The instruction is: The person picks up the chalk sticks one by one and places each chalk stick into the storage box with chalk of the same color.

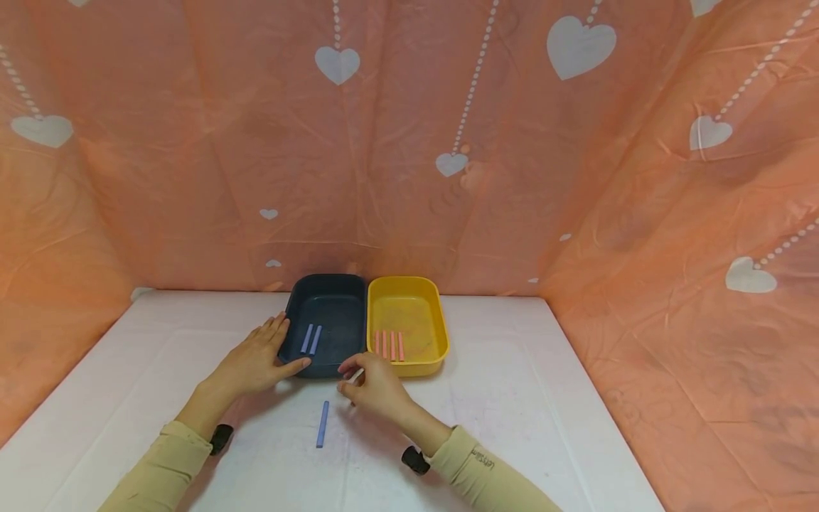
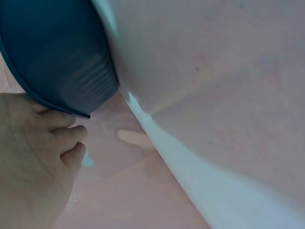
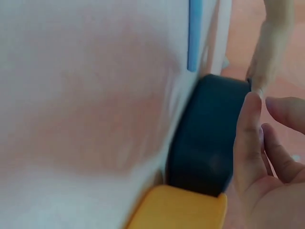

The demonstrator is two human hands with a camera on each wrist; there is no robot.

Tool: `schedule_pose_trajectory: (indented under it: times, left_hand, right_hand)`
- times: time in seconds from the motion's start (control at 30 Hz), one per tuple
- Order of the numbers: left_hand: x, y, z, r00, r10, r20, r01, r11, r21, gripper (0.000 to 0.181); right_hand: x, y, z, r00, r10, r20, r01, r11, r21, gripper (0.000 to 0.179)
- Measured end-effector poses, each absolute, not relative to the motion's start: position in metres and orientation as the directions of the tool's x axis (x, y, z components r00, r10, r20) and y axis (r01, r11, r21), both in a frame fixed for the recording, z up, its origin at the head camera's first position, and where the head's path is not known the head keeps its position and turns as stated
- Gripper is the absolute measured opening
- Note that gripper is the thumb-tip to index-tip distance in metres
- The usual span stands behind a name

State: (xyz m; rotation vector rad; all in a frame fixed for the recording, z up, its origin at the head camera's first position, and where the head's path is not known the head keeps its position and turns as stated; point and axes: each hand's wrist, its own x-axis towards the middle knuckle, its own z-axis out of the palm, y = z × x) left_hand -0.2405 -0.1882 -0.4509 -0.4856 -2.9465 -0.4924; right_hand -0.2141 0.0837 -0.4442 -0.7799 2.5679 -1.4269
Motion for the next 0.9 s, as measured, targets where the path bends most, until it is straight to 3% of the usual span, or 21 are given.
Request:
schedule_pose_trajectory:
  times: [0.17, 0.5, 0.9]
  left_hand:
    - [-0.241, -0.189, -0.452, -0.941, 0.296, 0.164, 0.333, 0.896, 0.295, 0.107]
    - [-0.240, -0.188, -0.452, -0.939, 0.292, 0.179, 0.335, 0.894, 0.297, 0.106]
    - [-0.240, -0.188, -0.451, -0.939, 0.294, 0.175, 0.336, 0.893, 0.300, 0.106]
  right_hand:
    - [-0.211, 0.078, -0.454, -0.859, -0.502, 0.102, -0.363, 0.456, -0.813, 0.023]
    - [-0.211, 0.069, -0.470, -0.806, -0.581, 0.109, -0.465, 0.509, -0.725, 0.024]
    - [-0.213, 0.056, -0.472, -0.810, -0.585, 0.051, -0.495, 0.633, -0.594, 0.033]
